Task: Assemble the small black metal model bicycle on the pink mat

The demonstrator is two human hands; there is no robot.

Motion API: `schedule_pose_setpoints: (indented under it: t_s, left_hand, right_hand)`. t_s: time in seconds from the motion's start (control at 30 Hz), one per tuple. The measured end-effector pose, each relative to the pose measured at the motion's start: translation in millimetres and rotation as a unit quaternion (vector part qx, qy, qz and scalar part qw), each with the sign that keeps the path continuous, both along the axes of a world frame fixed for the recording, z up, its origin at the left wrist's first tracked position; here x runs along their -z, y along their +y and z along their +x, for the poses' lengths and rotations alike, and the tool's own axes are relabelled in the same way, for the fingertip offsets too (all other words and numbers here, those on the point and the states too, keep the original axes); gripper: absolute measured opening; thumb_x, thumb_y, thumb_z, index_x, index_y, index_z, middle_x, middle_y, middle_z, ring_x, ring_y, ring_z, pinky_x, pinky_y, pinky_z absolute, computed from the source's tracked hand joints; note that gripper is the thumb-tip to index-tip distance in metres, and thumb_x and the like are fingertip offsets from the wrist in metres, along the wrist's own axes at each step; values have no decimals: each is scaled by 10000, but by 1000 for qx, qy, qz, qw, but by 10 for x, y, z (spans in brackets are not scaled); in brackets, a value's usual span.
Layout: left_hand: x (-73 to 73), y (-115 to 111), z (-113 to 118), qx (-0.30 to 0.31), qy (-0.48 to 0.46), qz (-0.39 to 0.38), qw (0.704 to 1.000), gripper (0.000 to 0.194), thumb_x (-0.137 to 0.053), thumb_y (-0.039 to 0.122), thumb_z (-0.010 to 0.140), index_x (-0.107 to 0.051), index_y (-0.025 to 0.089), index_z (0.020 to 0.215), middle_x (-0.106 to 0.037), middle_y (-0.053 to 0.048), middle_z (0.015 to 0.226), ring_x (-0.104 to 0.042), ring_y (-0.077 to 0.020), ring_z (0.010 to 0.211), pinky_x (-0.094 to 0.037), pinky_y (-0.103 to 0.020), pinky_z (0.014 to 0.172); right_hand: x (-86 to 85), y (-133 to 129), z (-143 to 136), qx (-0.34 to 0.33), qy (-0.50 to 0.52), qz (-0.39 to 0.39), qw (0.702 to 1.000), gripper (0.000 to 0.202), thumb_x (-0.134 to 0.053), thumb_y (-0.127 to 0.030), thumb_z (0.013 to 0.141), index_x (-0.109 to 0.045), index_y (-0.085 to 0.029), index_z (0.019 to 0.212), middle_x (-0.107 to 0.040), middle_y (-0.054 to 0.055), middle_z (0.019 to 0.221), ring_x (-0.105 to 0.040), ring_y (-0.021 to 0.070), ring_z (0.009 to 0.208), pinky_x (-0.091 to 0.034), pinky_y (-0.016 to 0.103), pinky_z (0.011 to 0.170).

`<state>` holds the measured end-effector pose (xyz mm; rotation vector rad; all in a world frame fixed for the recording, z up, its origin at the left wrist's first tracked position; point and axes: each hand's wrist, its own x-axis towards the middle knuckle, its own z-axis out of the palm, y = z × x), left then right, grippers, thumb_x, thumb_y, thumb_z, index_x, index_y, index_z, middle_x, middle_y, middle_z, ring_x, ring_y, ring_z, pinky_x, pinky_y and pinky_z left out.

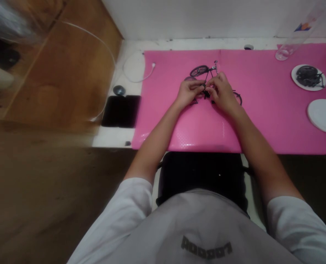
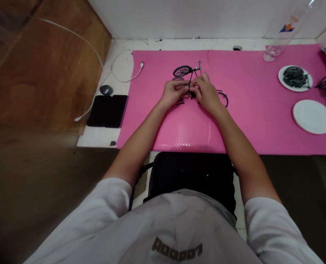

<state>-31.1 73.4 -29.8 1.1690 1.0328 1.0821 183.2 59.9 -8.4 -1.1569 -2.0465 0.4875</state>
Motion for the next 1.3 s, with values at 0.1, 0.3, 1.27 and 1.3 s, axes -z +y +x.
schedule_pose_setpoints:
  t_s: [0.1,0.3,1.27,1.3]
  left_hand:
    - [-44,-22,10,6,8,1,1000,493,-1013,366,953,-867,170,1381,-949,-100,1062,-901,-172,904,-743,-248,839]
    - [-113,-63,24,14,12,2,1000,415,-950,241,967,-874,131,1359,-944,-103,1031,-871,-153,830,-719,-244,802]
    - [-29,-46,21,0,7,10,1000,525,-1039,393,903,-883,209,1369,-938,-131,1062,-909,-260,997,-783,-398,912]
    - [-52,-58,26,-2,5,6,1000,485,-1039,368,901,-891,198,1331,-936,-135,1067,-910,-262,1004,-779,-386,907]
  right_hand:
    - [-39,-19,15,10,-18,-7,1000,420,-643,-742,1142,-781,-361,1252,-713,132,1412,-735,397,1245,-659,630,1093]
    - [-69,-44,18,7,-36,11,999,450,-587,-771,1162,-762,-366,1248,-737,123,1378,-736,361,1197,-673,563,1017]
    - [130,100,-40,32,73,-42,996,597,-660,-950,1043,-793,-373,1111,-748,95,1134,-667,333,1165,-611,662,1121]
    - [118,91,-44,34,66,-43,996,602,-657,-949,1044,-795,-368,1119,-746,101,1137,-675,342,1168,-612,675,1123]
